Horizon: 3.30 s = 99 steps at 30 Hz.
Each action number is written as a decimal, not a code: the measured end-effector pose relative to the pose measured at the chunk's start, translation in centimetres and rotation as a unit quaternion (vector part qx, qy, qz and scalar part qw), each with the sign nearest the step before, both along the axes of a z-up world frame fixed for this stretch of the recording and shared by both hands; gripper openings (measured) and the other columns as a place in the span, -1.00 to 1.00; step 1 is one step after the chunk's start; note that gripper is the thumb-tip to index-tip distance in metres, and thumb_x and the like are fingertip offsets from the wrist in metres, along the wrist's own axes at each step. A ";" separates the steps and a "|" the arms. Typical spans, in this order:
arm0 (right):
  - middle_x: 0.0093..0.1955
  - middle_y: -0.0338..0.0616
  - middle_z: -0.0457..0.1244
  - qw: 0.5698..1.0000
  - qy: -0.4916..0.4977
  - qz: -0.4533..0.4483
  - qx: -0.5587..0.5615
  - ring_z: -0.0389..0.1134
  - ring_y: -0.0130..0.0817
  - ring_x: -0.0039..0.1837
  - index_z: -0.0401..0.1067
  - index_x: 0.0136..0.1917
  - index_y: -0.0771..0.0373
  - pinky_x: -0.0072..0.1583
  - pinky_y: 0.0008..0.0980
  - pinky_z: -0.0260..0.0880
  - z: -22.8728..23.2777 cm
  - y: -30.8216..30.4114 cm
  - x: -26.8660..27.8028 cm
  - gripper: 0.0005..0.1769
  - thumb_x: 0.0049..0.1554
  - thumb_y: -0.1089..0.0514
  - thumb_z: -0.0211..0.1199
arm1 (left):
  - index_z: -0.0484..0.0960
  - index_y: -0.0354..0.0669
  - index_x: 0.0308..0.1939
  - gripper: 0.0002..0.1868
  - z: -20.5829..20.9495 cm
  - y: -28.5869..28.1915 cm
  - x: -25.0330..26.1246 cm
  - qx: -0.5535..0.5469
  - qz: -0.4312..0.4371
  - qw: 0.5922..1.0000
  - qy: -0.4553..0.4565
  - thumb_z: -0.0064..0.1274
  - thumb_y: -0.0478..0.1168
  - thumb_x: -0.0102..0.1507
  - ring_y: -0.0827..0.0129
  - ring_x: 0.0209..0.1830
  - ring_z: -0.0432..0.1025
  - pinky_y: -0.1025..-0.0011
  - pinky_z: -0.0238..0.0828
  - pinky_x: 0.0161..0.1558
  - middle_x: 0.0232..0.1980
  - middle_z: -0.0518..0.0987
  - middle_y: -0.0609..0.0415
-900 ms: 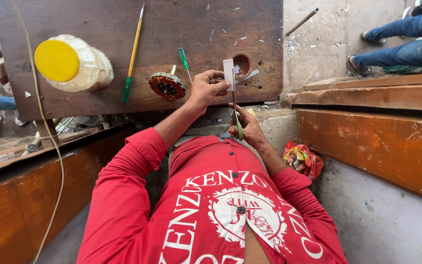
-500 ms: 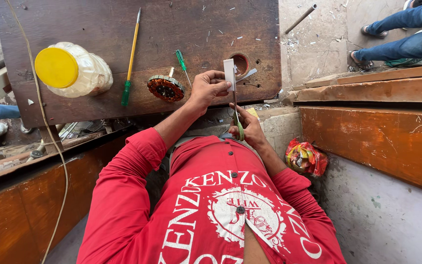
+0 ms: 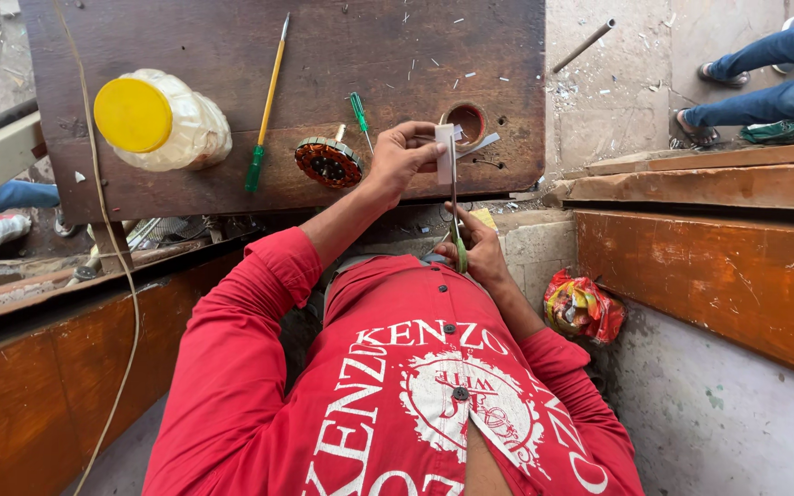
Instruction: The person works on a small cylindrical electrical component, cutting strips of white tape with scissors and wrapping them around the component. They use a green screwdriver to adjust parts of the component and continue taping and manipulating it throughout the clip.
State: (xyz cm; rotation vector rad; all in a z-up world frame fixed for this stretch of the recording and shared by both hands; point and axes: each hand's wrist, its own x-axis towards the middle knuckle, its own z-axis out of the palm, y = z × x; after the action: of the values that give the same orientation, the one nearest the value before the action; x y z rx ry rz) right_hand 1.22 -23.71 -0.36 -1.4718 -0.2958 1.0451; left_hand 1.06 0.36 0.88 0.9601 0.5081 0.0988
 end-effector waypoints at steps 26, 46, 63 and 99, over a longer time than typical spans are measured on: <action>0.01 -0.26 0.35 0.997 -0.052 -0.052 0.014 0.36 -0.57 -0.07 0.23 0.54 0.33 -0.10 -0.53 0.42 0.0 0.6 -0.2 -0.05 -0.02 0.13 0.59 | 0.69 -0.34 0.01 -0.71 1.3 -1.4 -1.1 0.015 -0.079 0.996 0.024 0.23 -0.31 0.23 0.31 -0.11 0.62 0.31 0.68 -0.05 -0.06 0.70 -0.02; 0.01 -0.18 0.38 0.994 0.033 -0.083 0.057 0.38 -0.49 0.07 0.17 0.61 0.20 0.10 -0.48 0.42 0.6 1.1 0.9 -0.07 0.03 0.30 0.45 | 0.43 -0.15 0.32 -0.36 3.1 -1.8 -4.6 0.339 -0.334 0.876 0.072 0.24 -0.34 0.15 0.42 -0.24 0.64 0.39 0.55 -0.17 -0.22 0.77 0.02; -0.14 -0.31 0.28 0.987 0.050 -0.142 0.049 0.27 -0.62 -0.19 0.25 0.52 0.24 -0.21 -0.60 0.26 0.7 1.7 0.4 -0.17 -0.01 0.38 0.36 | 0.77 -0.14 -0.08 -0.77 1.2 -2.5 -5.1 0.444 -0.361 0.818 0.056 0.21 -0.19 0.21 0.43 -0.39 0.62 0.39 0.56 -0.25 -0.26 0.76 0.06; -0.07 -0.11 0.36 0.973 0.039 -0.189 0.125 0.44 -0.41 -0.10 0.19 0.46 0.35 -0.07 -0.43 0.55 2.9 3.3 1.7 -0.27 0.09 0.37 0.42 | 0.62 -0.33 0.01 -0.80 -0.5 -3.3 -2.7 -0.057 -0.047 0.996 0.044 0.12 -0.27 0.36 0.38 -0.12 0.58 0.33 0.59 -0.08 -0.09 0.69 -0.02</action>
State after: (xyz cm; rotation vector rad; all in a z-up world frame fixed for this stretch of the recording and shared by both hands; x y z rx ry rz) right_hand 2.88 -20.42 2.52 -1.1974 -0.0808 0.7255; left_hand -1.62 -2.89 0.41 0.8781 0.5427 -0.0574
